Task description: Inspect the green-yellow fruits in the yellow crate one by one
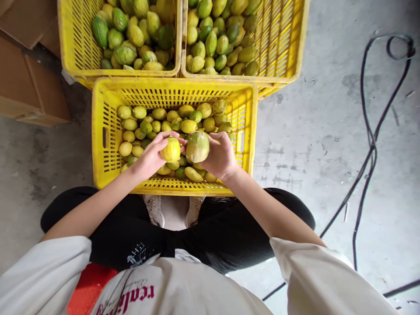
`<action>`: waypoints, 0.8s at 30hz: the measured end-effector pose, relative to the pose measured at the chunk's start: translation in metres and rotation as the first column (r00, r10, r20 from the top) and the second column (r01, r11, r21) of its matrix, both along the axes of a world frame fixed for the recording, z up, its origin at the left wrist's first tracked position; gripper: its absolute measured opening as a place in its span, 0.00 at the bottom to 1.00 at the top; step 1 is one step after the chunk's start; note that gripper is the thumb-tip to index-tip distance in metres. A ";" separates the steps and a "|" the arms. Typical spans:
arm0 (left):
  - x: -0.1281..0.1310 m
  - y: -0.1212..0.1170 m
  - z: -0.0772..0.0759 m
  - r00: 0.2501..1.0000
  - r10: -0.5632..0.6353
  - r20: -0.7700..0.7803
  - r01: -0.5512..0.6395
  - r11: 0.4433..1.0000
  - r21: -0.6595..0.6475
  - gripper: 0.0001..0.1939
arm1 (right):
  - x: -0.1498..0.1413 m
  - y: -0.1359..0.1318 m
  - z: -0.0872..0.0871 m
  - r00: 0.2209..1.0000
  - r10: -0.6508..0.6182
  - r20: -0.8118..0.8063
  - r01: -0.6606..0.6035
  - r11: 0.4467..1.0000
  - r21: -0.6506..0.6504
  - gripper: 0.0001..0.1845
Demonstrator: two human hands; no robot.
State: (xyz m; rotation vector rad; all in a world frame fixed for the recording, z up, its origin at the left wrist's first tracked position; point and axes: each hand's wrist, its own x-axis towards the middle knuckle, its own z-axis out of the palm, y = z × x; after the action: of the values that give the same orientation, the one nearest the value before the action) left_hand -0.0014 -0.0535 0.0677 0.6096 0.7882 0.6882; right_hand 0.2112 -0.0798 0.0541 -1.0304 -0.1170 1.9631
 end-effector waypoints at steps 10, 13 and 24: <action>-0.001 0.004 -0.003 0.999 0.024 0.037 -0.024 1.000 -0.002 0.24 | -0.010 0.006 0.013 1.000 0.008 0.006 -0.007 0.985 -0.173 0.12; -0.002 0.003 -0.008 0.999 0.026 0.018 -0.026 1.000 -0.006 0.28 | -0.014 0.005 0.019 1.000 0.008 0.011 -0.005 0.980 -0.198 0.08; -0.008 0.005 -0.006 0.997 0.047 0.053 -0.038 0.984 -0.174 0.14 | -0.004 -0.001 0.001 0.994 0.056 -0.094 -0.057 0.998 -0.007 0.15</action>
State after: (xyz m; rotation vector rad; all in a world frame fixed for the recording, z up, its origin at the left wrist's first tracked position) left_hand -0.0096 -0.0485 0.0617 0.4149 0.8001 0.6656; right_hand 0.2076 -0.0808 0.0555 -0.9481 -0.0860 2.0617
